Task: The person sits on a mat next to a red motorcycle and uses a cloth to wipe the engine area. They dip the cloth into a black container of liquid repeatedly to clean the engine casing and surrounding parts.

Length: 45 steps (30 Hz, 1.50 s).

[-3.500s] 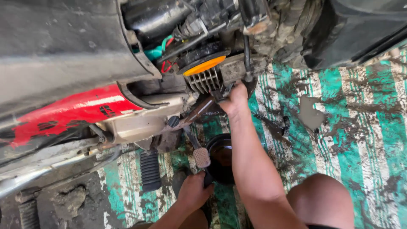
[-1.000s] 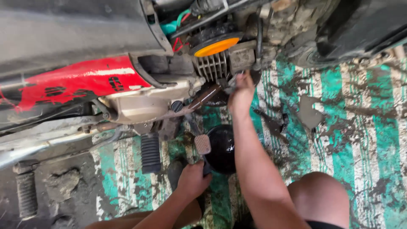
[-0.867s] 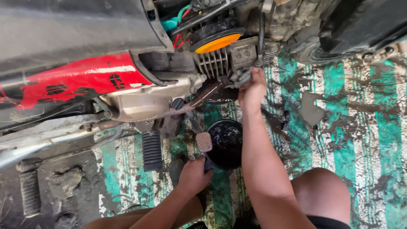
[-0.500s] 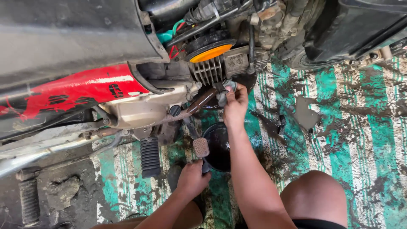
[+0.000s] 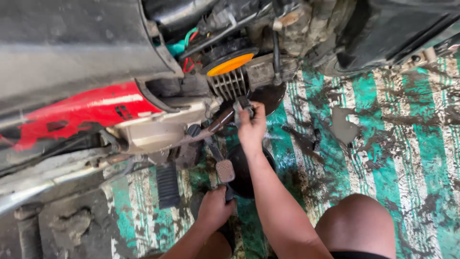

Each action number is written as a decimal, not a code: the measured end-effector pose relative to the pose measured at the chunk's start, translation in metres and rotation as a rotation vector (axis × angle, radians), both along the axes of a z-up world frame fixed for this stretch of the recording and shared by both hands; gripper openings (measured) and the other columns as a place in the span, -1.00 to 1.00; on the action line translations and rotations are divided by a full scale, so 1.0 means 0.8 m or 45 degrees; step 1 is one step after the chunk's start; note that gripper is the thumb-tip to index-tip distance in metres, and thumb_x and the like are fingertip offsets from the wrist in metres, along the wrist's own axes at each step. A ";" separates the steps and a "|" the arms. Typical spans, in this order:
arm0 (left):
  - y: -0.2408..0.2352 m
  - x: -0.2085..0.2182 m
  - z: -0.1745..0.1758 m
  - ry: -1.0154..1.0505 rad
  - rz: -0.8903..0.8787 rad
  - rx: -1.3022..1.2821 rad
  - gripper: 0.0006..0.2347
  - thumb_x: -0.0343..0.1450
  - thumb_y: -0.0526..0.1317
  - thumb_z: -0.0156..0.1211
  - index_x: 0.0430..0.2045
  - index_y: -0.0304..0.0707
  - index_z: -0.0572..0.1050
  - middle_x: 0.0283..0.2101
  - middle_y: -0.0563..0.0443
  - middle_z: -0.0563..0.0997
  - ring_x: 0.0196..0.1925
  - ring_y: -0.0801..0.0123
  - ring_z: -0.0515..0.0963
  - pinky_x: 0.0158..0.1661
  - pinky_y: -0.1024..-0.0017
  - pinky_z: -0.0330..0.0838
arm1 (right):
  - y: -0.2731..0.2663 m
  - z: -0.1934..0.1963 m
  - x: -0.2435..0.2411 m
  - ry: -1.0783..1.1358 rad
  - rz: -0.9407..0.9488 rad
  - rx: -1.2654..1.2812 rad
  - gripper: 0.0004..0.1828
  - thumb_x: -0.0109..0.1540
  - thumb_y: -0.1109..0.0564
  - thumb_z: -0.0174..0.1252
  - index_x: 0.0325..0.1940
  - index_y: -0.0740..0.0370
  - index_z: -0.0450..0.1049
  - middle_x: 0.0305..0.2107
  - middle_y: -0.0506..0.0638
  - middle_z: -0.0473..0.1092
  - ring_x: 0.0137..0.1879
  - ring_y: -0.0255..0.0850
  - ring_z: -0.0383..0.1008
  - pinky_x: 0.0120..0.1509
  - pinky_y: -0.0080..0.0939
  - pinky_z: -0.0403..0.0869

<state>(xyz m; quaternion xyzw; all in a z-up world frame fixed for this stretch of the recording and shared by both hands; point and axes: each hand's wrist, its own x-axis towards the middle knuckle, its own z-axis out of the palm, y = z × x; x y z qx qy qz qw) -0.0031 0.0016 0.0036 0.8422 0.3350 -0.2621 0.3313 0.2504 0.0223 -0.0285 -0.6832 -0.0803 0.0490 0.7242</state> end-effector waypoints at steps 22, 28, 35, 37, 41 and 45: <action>-0.003 0.005 -0.002 -0.081 0.009 -0.028 -0.80 0.49 -0.04 0.29 -0.36 -0.12 0.47 -0.40 -0.04 0.59 -0.37 0.13 0.63 -0.32 0.11 0.46 | 0.007 -0.004 0.056 0.333 -0.126 0.518 -0.85 0.41 0.15 0.20 0.04 0.15 0.41 -0.25 0.03 0.49 -0.33 -0.25 0.42 -0.41 -0.20 0.39; -0.005 0.012 0.005 -0.043 -0.014 -0.078 -0.79 0.53 -0.03 0.31 -0.26 -0.14 0.51 -0.35 -0.01 0.60 -0.36 0.19 0.64 -0.34 0.18 0.51 | -0.036 0.025 0.054 0.188 0.175 0.042 -0.89 0.44 0.02 0.26 -0.06 0.02 0.48 -0.50 -0.21 0.38 -0.48 -0.45 0.24 -0.43 -0.30 0.26; -0.012 0.015 -0.005 -0.088 0.030 -0.030 -0.64 0.45 -0.03 0.35 0.04 -0.21 0.53 -0.05 -0.20 0.69 -0.01 -0.13 0.67 -0.06 -0.01 0.55 | 0.000 0.043 0.053 -0.225 -0.298 0.225 -0.87 0.38 0.14 0.37 -0.01 0.10 0.58 -0.16 -0.04 0.53 -0.04 -0.20 0.53 0.01 -0.24 0.54; -0.012 0.013 -0.006 -0.118 0.052 -0.013 -0.68 0.42 -0.03 0.39 -0.09 -0.24 0.55 -0.12 -0.25 0.69 -0.07 -0.19 0.67 -0.14 -0.05 0.52 | -0.005 0.048 0.055 -0.363 -0.347 0.115 -0.96 0.39 0.21 0.32 -0.09 0.14 0.59 -0.18 -0.04 0.48 0.01 -0.19 0.48 0.11 -0.22 0.50; -0.007 0.030 0.007 -0.062 0.006 -0.079 -0.75 0.49 0.00 0.29 -0.15 -0.16 0.56 -0.18 -0.11 0.71 -0.13 -0.01 0.70 -0.13 0.03 0.55 | -0.050 0.081 0.077 -0.378 -0.055 -0.147 -0.82 0.37 0.23 0.36 0.06 0.23 0.71 -0.17 0.04 0.57 -0.04 -0.16 0.57 0.02 -0.15 0.58; -0.014 0.025 0.004 -0.024 0.014 -0.083 -0.78 0.49 -0.04 0.31 -0.18 -0.14 0.52 -0.19 -0.10 0.66 -0.16 0.00 0.69 -0.22 0.02 0.54 | -0.038 0.043 0.059 -0.643 -0.072 -0.599 -0.53 0.50 0.10 0.17 0.51 0.23 0.45 -0.10 0.20 0.36 -0.16 0.11 0.51 -0.03 0.14 0.57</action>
